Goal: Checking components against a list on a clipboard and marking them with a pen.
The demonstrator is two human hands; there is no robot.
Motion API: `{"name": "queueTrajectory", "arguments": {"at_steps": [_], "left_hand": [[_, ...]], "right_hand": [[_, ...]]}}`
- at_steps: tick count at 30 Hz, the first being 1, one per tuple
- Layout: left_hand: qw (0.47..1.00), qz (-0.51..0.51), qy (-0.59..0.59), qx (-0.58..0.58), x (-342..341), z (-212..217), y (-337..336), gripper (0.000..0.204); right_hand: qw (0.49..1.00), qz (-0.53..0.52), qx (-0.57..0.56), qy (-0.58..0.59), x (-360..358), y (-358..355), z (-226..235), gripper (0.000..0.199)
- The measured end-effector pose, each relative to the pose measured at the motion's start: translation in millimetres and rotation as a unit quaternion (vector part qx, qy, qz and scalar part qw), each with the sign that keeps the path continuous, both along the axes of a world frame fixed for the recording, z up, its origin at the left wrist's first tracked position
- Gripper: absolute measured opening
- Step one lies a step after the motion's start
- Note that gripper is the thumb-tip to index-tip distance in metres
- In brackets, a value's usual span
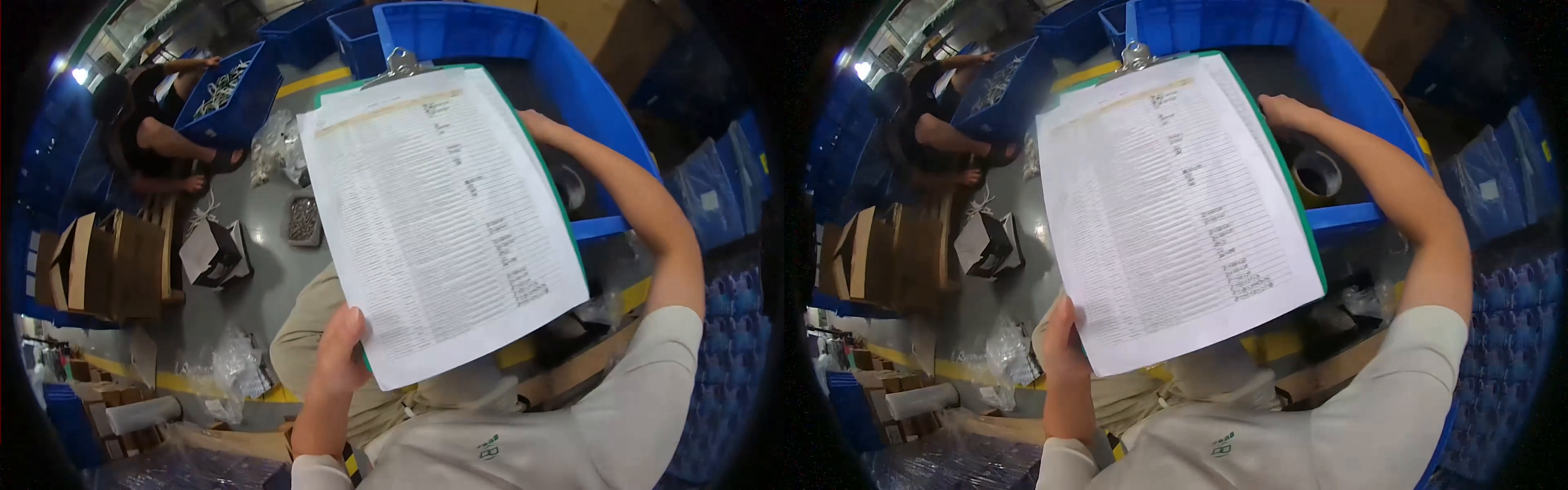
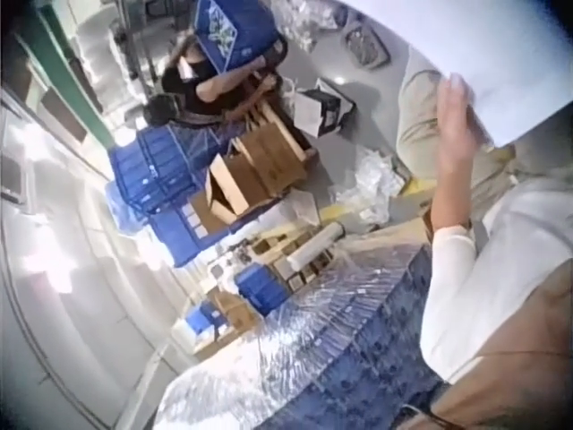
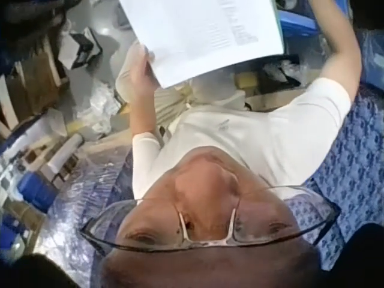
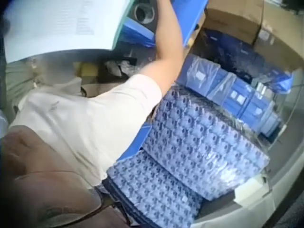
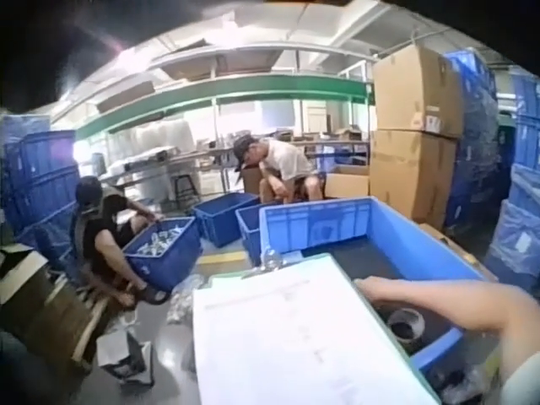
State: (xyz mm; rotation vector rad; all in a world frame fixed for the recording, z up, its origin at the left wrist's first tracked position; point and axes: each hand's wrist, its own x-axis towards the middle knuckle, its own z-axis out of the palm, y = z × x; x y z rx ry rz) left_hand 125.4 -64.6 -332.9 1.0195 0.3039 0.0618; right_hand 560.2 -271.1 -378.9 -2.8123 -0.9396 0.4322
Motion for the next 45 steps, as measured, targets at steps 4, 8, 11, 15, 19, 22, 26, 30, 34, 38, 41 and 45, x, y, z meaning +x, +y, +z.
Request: {"name": "queueTrajectory", "arguments": {"at_steps": [4,8,11,15,19,22,26,30,34,38,41,45], "left_hand": [[0.994,0.024,-0.095,-0.045,3,-19,7,0.059],[0.961,0.01,-0.187,-0.205,17,-30,13,0.061],[0.968,0.007,-0.185,-0.171,21,-25,18,0.063],[0.98,0.003,-0.147,-0.136,13,-16,30,0.066],[0.989,0.047,-0.102,-0.099,21,-3,20,0.065],[0.98,-0.019,-0.169,-0.102,32,-8,25,0.063],[0.992,0.028,-0.092,-0.084,52,10,16,0.053],[0.996,-0.037,-0.043,-0.068,68,21,23,0.041],[0.997,-0.013,-0.059,-0.037,35,17,27,0.04],[0.995,-0.028,-0.019,-0.091,-32,10,34,0.052],[0.996,0.033,0.017,-0.078,-97,-35,35,0.057],[0.986,0.119,0.006,-0.118,-158,-92,22,0.056]], "right_hand": [[0.998,-0.017,0.051,-0.018,-26,5,9,0.035],[0.989,0.001,-0.043,-0.143,8,2,7,0.027],[0.977,0.006,-0.001,-0.215,5,-7,77,0.031],[0.904,0.002,0.257,-0.342,-17,-21,123,0.033],[0.927,-0.126,0.238,-0.26,-80,-18,150,0.033],[0.913,-0.058,0.34,-0.216,-124,-20,149,0.029],[0.914,0.025,0.36,-0.184,-168,-14,134,0.026],[0.951,-0.029,0.305,-0.044,-206,-7,122,0.034],[0.866,-0.076,0.494,0.01,-235,-9,108,0.043],[0.841,-0.03,0.54,-0.018,-304,0,106,0.049],[0.836,-0.032,0.544,0.064,-357,22,97,0.052],[0.869,0.07,0.455,0.183,-376,48,57,0.048]]}}
